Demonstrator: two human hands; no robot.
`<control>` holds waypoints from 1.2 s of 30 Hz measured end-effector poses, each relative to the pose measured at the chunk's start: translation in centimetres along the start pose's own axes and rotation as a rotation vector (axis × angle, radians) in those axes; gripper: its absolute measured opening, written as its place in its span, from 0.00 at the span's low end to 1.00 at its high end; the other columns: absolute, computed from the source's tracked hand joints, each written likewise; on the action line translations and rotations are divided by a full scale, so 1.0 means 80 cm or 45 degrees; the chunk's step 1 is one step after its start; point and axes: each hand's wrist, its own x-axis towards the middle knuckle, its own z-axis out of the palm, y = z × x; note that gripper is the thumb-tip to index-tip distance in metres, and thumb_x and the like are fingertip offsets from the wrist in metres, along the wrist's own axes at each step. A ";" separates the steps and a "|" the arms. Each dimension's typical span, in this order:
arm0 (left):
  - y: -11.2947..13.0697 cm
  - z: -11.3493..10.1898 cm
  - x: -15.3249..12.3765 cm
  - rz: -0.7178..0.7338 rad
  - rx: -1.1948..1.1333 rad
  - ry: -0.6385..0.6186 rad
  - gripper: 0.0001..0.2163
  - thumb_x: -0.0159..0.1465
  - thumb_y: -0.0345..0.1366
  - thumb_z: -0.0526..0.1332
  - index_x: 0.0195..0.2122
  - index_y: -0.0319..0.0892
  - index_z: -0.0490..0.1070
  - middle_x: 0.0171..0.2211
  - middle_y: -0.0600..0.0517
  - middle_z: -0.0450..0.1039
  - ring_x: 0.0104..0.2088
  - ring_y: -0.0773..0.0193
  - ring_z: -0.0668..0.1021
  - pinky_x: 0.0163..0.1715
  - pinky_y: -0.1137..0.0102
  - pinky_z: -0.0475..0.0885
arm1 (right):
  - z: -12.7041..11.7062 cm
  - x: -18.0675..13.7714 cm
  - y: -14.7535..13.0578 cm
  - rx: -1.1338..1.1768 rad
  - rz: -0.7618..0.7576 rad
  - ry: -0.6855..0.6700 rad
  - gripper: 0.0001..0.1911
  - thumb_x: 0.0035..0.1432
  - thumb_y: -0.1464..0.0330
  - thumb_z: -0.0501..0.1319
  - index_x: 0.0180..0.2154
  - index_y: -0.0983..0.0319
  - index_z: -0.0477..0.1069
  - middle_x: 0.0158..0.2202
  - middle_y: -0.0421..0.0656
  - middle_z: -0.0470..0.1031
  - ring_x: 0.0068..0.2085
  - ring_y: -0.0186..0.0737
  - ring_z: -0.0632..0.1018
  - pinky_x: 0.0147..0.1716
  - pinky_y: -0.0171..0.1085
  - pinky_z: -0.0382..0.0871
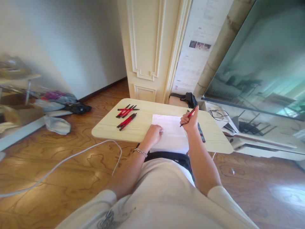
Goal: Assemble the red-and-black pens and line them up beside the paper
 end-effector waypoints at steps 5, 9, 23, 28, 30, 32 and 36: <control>-0.005 0.004 0.001 0.058 0.020 0.023 0.06 0.59 0.30 0.60 0.27 0.42 0.76 0.32 0.45 0.78 0.38 0.57 0.78 0.46 0.65 0.69 | -0.006 0.003 -0.009 -0.023 -0.055 0.063 0.32 0.50 0.35 0.46 0.21 0.57 0.58 0.11 0.30 0.44 0.13 0.29 0.50 0.12 0.32 0.46; -0.008 0.004 0.003 0.104 0.055 0.006 0.06 0.60 0.31 0.60 0.28 0.41 0.76 0.33 0.44 0.78 0.38 0.57 0.78 0.46 0.64 0.69 | 0.000 0.007 -0.013 0.037 -0.252 0.129 0.26 0.53 0.40 0.53 0.33 0.57 0.66 0.14 0.29 0.51 0.13 0.28 0.55 0.12 0.29 0.51; 0.069 0.024 0.004 -0.300 -1.606 0.012 0.21 0.60 0.49 0.62 0.49 0.39 0.73 0.39 0.44 0.78 0.30 0.68 0.76 0.29 0.73 0.70 | 0.036 -0.080 0.016 0.108 -0.507 -0.089 0.10 0.59 0.60 0.59 0.36 0.56 0.59 0.51 0.45 0.74 0.52 0.39 0.76 0.47 0.44 0.73; 0.069 0.016 0.014 -0.477 -2.008 0.254 0.18 0.57 0.47 0.66 0.43 0.40 0.73 0.36 0.49 0.76 0.29 0.73 0.75 0.31 0.76 0.70 | 0.009 -0.101 0.046 -0.191 -0.391 -0.010 0.12 0.52 0.60 0.65 0.37 0.58 0.69 0.40 0.43 0.79 0.37 0.37 0.79 0.37 0.38 0.74; 0.068 0.014 0.015 -0.498 -2.018 0.298 0.17 0.56 0.46 0.67 0.39 0.40 0.73 0.32 0.52 0.74 0.28 0.73 0.75 0.31 0.76 0.71 | -0.005 -0.105 0.047 -0.421 -0.359 0.000 0.13 0.50 0.61 0.67 0.36 0.59 0.72 0.32 0.43 0.79 0.29 0.36 0.77 0.31 0.36 0.72; 0.068 0.015 0.015 -0.488 -1.986 0.306 0.15 0.55 0.46 0.68 0.34 0.38 0.72 0.28 0.53 0.72 0.28 0.73 0.75 0.32 0.76 0.71 | -0.014 -0.109 0.040 -0.675 -0.368 -0.038 0.12 0.49 0.60 0.67 0.34 0.59 0.75 0.30 0.43 0.79 0.28 0.37 0.76 0.29 0.37 0.70; 0.075 0.021 0.017 -0.407 -1.811 0.194 0.15 0.54 0.46 0.68 0.30 0.37 0.73 0.26 0.52 0.73 0.27 0.71 0.75 0.31 0.74 0.71 | -0.019 -0.119 0.015 -1.051 -0.462 -0.155 0.08 0.50 0.62 0.66 0.35 0.55 0.79 0.32 0.42 0.79 0.31 0.41 0.77 0.32 0.39 0.69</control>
